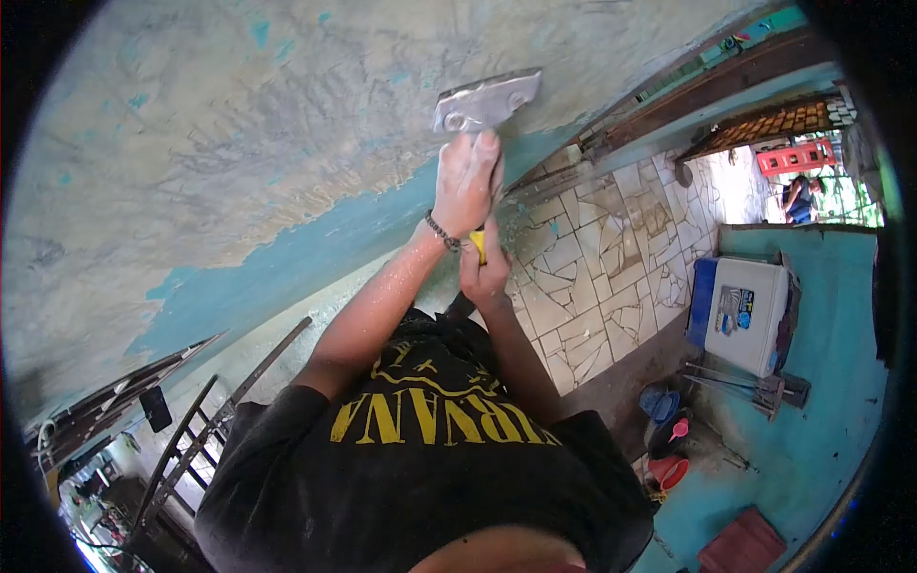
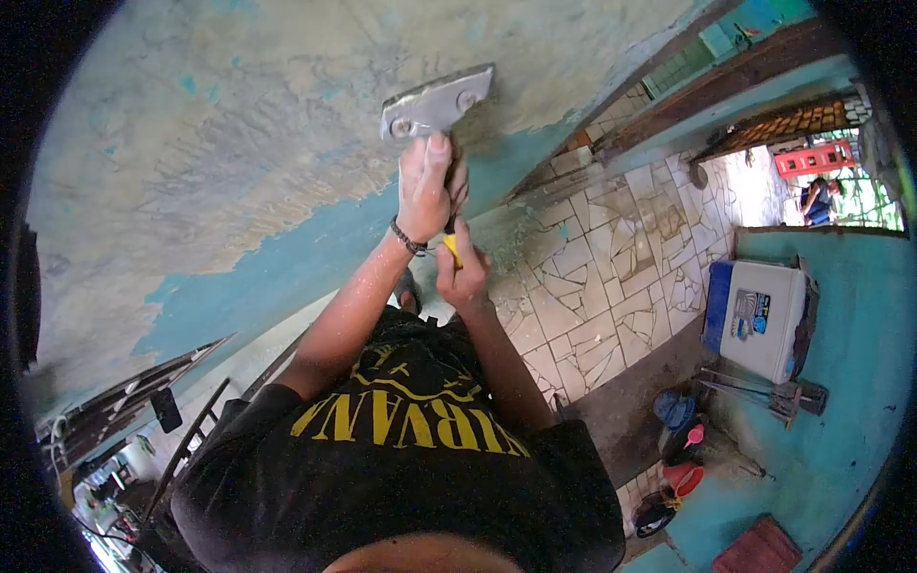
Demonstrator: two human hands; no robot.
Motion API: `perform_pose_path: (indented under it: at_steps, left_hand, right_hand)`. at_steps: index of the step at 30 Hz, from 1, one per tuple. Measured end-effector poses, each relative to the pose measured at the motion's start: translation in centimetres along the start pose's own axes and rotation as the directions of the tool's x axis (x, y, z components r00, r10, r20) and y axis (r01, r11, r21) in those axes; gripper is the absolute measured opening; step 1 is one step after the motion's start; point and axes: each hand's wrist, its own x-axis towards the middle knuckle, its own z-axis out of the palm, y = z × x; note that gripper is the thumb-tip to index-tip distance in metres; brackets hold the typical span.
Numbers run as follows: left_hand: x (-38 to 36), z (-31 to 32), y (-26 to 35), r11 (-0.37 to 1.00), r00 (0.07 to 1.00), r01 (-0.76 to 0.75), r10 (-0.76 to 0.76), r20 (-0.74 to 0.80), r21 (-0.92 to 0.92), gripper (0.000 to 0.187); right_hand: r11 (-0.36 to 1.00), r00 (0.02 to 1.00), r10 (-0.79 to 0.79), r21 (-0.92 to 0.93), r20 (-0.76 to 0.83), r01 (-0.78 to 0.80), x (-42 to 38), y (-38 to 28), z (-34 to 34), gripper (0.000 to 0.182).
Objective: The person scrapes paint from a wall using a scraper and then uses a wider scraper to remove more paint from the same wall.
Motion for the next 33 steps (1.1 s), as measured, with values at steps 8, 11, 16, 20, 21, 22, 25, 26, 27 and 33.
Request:
perform_pose_path:
  at_steps: [8, 11, 16, 20, 21, 22, 25, 26, 27, 33]
  left_hand:
    - [-5.4, 0.4, -9.6, 0.744, 0.881, -0.343, 0.467, -0.079, 0.573, 0.024]
    - [-7.0, -0.1, -11.7, 0.901, 0.986, -0.144, 0.165, -0.015, 0.409, 0.019]
    - [-3.2, 0.4, -8.3, 0.834, 0.93, -0.347, 0.366, 0.04, 0.429, 0.056]
    - [1.5, -0.6, 1.1, 0.699, 0.815, -0.528, 0.577, 0.056, 0.482, 0.048]
    - [1.7, -0.7, 1.6, 0.743, 0.846, -0.497, 0.53, 0.059, 0.449, 0.034]
    - [1.8, -0.6, 1.6, 0.739, 0.842, -0.493, 0.538, 0.037, 0.458, 0.028]
    - [0.0, 0.3, -0.7, 0.642, 0.75, -0.516, 0.659, -0.065, 0.567, 0.027]
    - [-1.6, 0.2, -1.8, 0.739, 0.851, -0.422, 0.522, -0.052, 0.525, 0.019]
    - [-2.9, 0.2, -3.5, 0.792, 0.896, -0.355, 0.441, -0.061, 0.496, 0.025]
    - [-5.9, 0.4, -8.0, 0.99, 0.988, 0.143, -0.142, -0.063, 0.014, 0.044]
  right_hand:
    - [0.995, 0.995, 0.087, -0.056, 0.053, -0.084, -7.6, 4.1, 1.3, 0.05]
    - [0.983, 0.979, 0.168, -0.088, 0.118, -0.158, -9.3, 4.9, 1.0, 0.051]
    - [0.991, 0.991, 0.132, 0.025, 0.012, -0.132, -4.7, 1.4, 1.0, 0.052]
    - [0.995, 0.997, 0.076, 0.061, 0.013, -0.077, 0.9, -2.1, 0.0, 0.058]
    - [0.997, 0.998, 0.057, 0.046, 0.008, -0.057, 1.0, -2.0, -0.2, 0.058]
    - [0.999, 0.999, 0.035, 0.032, 0.005, -0.035, 1.0, -1.9, -0.4, 0.058]
    - [1.0, 1.0, -0.005, -0.022, 0.012, 0.006, -0.9, -0.9, -0.6, 0.053]
    - [0.999, 1.0, -0.01, -0.042, 0.017, 0.011, -2.2, -0.3, -0.6, 0.051]
    - [0.998, 0.998, 0.051, -0.041, 0.046, -0.049, -3.7, 0.2, -0.6, 0.051]
    - [0.984, 0.979, 0.178, -0.046, 0.098, -0.174, -7.8, 2.4, 0.1, 0.051]
